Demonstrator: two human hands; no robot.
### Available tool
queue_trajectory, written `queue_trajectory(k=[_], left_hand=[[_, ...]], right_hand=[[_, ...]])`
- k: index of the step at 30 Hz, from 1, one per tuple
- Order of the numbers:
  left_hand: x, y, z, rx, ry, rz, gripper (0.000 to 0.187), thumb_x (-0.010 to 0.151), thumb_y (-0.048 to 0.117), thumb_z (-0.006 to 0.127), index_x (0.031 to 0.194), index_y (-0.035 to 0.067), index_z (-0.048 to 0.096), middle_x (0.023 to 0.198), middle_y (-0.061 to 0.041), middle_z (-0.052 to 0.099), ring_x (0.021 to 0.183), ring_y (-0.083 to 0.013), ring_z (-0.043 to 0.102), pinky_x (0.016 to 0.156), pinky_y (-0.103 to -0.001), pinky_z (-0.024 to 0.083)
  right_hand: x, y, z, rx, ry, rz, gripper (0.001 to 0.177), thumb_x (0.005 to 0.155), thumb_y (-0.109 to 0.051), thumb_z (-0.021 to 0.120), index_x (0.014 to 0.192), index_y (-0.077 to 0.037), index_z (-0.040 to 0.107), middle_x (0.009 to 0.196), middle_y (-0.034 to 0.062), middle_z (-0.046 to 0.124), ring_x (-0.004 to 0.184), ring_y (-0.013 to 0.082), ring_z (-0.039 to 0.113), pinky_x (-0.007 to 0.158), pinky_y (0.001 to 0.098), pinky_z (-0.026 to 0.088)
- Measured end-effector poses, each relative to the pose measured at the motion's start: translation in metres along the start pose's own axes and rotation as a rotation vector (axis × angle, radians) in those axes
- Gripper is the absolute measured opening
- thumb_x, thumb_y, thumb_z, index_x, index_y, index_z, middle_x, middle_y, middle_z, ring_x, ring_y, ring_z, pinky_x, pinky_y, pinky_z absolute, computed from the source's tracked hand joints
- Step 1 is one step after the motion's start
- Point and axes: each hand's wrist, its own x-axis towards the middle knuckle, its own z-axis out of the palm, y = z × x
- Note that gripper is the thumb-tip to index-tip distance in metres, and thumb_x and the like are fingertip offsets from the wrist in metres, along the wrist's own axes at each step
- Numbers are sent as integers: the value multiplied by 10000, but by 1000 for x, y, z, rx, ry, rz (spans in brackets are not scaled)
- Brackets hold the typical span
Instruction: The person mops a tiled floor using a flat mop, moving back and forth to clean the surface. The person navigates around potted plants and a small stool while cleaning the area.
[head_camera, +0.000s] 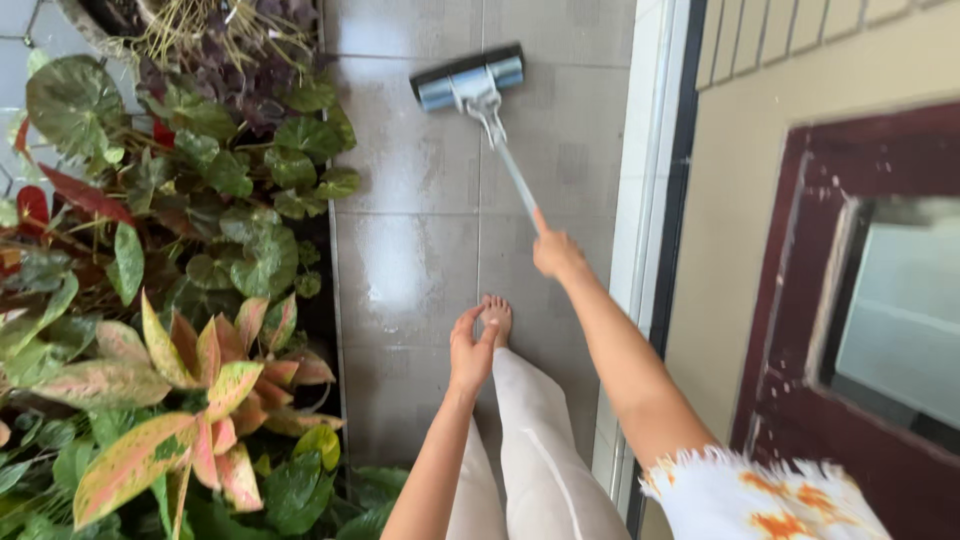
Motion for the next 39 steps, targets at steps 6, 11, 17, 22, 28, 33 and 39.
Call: queue_trajectory(k=[6,11,17,22,28,33,39], left_hand=[[-82,-29,5,45,-55,90,459,925,283,707,1302,26,657,1374,-216,614,1323,-366,530,1126,-425,393],[-158,-81,-1,20,-132,23,480,888,281,716,1293,28,670,1345,-212,638,1291,-350,571,1110,-411,413],[-186,-105,29,-4,-191,6,497,883,278,741,1286,-2,657,1348,-229,630,1305,-345,568,1117,-400,409],[-177,-51,65,-13,-224,27,491,899,272,720,1304,2,654,1361,-229,626,1304,-353,565,1114,-404,407],[-118,0,127,-123,-202,85,443,922,215,721,1307,3,669,1380,-256,592,1352,-360,509,1137,-412,388],[-64,68,166,-40,-198,-38,478,909,250,708,1346,69,640,1358,-193,625,1227,-331,577,1090,-375,445],[-26,102,177,-15,-224,-99,484,915,264,661,1365,99,593,1512,-129,513,1374,-289,459,1047,-395,439]], right_hand=[[-178,65,132,12,-123,130,768,1017,-219,430,1648,-376,22,1264,281,645,1167,471,638,1005,566,499],[-335,127,230,39,-261,220,742,1039,-323,419,1640,-389,-11,1220,247,686,1103,420,674,965,522,527],[-362,174,255,410,-216,109,739,975,-221,612,1602,-351,243,1190,214,655,857,301,757,760,442,613],[-289,234,133,747,-314,145,719,962,-158,656,1597,-294,345,533,34,545,401,129,452,370,332,384],[-212,212,-13,876,-189,118,635,995,-163,548,1595,-263,366,550,9,476,404,137,431,378,348,371],[-69,153,-114,502,126,-22,648,979,-254,576,1584,-162,363,1036,131,733,541,213,642,547,396,528],[76,118,-186,206,205,82,714,973,-160,529,1633,-155,256,1128,232,730,814,312,699,734,425,585]])
